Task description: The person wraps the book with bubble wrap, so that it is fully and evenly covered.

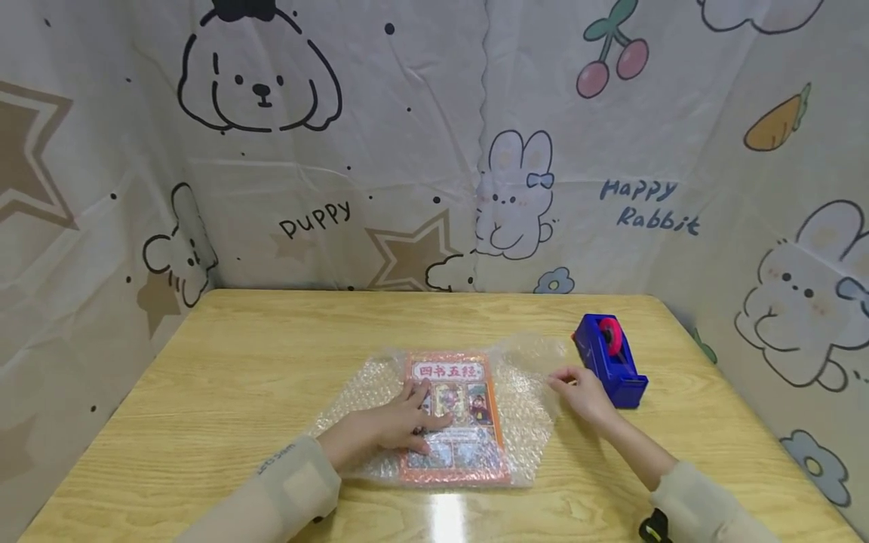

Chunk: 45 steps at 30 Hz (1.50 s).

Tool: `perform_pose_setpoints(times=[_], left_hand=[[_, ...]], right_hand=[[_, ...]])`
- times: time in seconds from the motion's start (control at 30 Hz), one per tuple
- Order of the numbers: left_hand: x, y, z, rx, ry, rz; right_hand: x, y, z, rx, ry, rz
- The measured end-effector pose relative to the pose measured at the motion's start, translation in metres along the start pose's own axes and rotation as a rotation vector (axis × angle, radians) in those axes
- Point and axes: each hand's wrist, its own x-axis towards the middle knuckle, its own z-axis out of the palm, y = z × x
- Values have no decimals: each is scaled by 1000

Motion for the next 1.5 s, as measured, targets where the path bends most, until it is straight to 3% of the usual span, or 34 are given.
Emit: perform_pose_setpoints(times=[0.23,0.5,0.63,0.93,1.13,1.37,1.43,1.5], left_hand=[[1,0,2,-11,-13,-22],[1,1,0,10,-18,-20],[2,0,0,28,-13,-14],[-2,1,5,-28,-19,-32],[-2,5,6,85,68,2],[-2,5,5,362,188,76],[-1,4,3,337,183,71],[1,2,1,250,157,54]], right_hand=[[8,-20,9,227,-104,-86],[19,-49,36,323,-235,-167],[24,-58,52,320,-298,-223],[28,-59,82,219,-375,-203],[29,-57,84,153,-388,-215],[33,-58,85,132,-423,-315],[34,-60,86,117,-424,-321],[36,-61,86,119,-430,-319]])
